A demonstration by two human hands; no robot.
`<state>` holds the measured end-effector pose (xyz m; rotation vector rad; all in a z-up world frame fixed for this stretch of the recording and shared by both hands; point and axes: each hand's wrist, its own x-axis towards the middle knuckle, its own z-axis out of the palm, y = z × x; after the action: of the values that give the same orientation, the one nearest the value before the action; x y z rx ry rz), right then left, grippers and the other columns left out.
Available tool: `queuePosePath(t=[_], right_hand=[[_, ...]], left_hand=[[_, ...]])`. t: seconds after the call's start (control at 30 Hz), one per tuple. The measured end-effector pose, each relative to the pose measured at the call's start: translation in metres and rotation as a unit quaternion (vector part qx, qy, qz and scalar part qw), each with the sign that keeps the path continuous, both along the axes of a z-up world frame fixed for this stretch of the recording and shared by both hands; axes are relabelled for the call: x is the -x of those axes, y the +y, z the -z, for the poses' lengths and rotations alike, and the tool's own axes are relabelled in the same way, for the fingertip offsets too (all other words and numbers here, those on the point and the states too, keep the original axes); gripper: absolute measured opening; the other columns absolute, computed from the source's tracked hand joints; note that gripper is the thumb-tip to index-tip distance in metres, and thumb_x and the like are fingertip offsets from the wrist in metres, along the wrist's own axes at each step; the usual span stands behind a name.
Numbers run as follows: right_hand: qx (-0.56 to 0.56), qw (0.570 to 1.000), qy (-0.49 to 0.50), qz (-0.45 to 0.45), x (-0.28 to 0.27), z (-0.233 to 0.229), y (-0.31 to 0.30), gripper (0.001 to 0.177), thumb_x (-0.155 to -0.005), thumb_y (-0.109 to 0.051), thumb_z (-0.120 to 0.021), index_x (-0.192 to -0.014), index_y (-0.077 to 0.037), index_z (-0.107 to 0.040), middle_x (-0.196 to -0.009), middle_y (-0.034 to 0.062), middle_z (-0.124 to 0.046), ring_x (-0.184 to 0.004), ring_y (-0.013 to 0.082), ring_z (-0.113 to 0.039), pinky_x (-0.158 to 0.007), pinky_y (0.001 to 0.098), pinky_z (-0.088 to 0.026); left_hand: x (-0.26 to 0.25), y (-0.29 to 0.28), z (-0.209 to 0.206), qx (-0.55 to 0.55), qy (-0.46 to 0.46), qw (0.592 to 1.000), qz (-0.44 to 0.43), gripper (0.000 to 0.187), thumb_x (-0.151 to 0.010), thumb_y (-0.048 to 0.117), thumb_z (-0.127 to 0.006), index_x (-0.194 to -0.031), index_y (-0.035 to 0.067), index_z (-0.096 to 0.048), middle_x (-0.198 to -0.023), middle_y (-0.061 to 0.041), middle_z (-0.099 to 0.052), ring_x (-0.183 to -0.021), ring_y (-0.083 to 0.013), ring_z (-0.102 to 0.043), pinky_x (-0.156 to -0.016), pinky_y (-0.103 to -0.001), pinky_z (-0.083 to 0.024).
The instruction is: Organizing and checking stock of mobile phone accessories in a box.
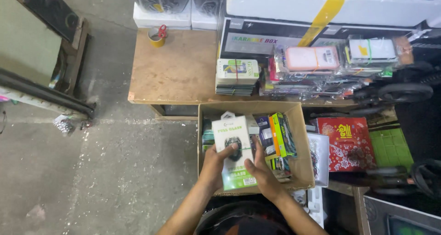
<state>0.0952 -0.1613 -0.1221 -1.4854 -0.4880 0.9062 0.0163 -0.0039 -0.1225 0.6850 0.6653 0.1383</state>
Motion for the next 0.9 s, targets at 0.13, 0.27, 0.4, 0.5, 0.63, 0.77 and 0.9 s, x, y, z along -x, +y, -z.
queuePosePath(t=[0.13,0.27,0.4,0.5,0.63,0.77,0.9], right_hand=[[-0.003,1.000,-0.007,-0.029,0.007,0.002,-0.007,0.100,-0.097,-0.053,-0.054,-0.162,-0.002,0.003,-0.169,0.0183,-0.016,-0.157,0.0274,-0.014,-0.124,0.0405,-0.013],[0.004,0.997,0.036,-0.071,0.006,0.005,-0.013,0.095,-0.097,-0.047,-0.059,-0.160,-0.004,-0.002,-0.162,0.0197,-0.031,-0.150,0.0274,-0.029,-0.121,0.0394,-0.023],[0.023,0.987,0.105,-0.118,-0.016,0.008,-0.022,0.075,-0.093,-0.036,-0.066,-0.153,-0.003,-0.034,-0.143,0.0141,-0.056,-0.133,0.0228,-0.053,-0.110,0.0376,-0.043],[0.091,0.984,0.152,-0.025,-0.032,0.027,-0.031,0.051,-0.094,-0.027,-0.068,-0.136,-0.001,-0.057,-0.110,0.0136,-0.070,-0.099,0.0209,-0.067,-0.073,0.0369,-0.054],[0.100,0.985,0.135,-0.047,-0.040,0.040,-0.025,0.037,-0.091,-0.016,-0.070,-0.122,0.003,-0.064,-0.102,0.0091,-0.074,-0.083,0.0190,-0.070,-0.061,0.0348,-0.056],[0.080,0.971,0.225,0.022,-0.066,0.061,-0.012,0.028,-0.091,-0.012,-0.069,-0.115,0.003,-0.063,-0.098,0.0131,-0.074,-0.078,0.0204,-0.070,-0.063,0.0356,-0.058],[-0.013,0.950,0.283,0.128,-0.120,0.073,0.018,0.023,-0.091,-0.013,-0.065,-0.112,-0.003,-0.063,-0.095,0.0114,-0.071,-0.076,0.0212,-0.067,-0.065,0.0381,-0.056]], left_hand=[[0.003,0.003,0.000,0.004,0.000,1.000,0.015,0.031,-0.086,0.011,-0.074,-0.114,-0.003,-0.069,-0.101,-0.013,-0.075,-0.087,-0.0208,-0.072,-0.078,-0.036,-0.060],[0.005,0.010,0.008,-0.031,0.006,0.997,0.070,0.031,-0.085,0.009,-0.075,-0.113,-0.003,-0.068,-0.100,-0.014,-0.076,-0.086,-0.0206,-0.073,-0.078,-0.035,-0.061],[0.007,0.020,0.012,-0.099,-0.006,0.983,0.152,0.035,-0.086,0.010,-0.076,-0.116,-0.004,-0.067,-0.100,-0.014,-0.077,-0.086,-0.0196,-0.073,-0.077,-0.033,-0.062],[0.011,0.024,-0.008,-0.167,0.042,0.958,0.228,0.040,-0.083,0.012,-0.078,-0.119,-0.002,-0.064,-0.100,-0.015,-0.078,-0.086,-0.0223,-0.074,-0.077,-0.035,-0.061],[0.011,0.028,0.012,-0.193,0.064,0.954,0.219,0.047,-0.085,0.018,-0.078,-0.126,0.002,-0.061,-0.109,-0.017,-0.076,-0.096,-0.0224,-0.073,-0.085,-0.038,-0.058],[0.027,0.046,0.043,-0.180,0.124,0.971,0.093,0.054,-0.090,0.032,-0.070,-0.136,0.007,-0.057,-0.128,-0.014,-0.069,-0.110,-0.0202,-0.068,-0.094,-0.037,-0.055],[0.065,0.066,0.078,-0.198,0.184,0.962,-0.034,0.057,-0.091,0.035,-0.067,-0.139,0.007,-0.055,-0.128,-0.014,-0.068,-0.106,-0.0234,-0.070,-0.087,-0.037,-0.057]])
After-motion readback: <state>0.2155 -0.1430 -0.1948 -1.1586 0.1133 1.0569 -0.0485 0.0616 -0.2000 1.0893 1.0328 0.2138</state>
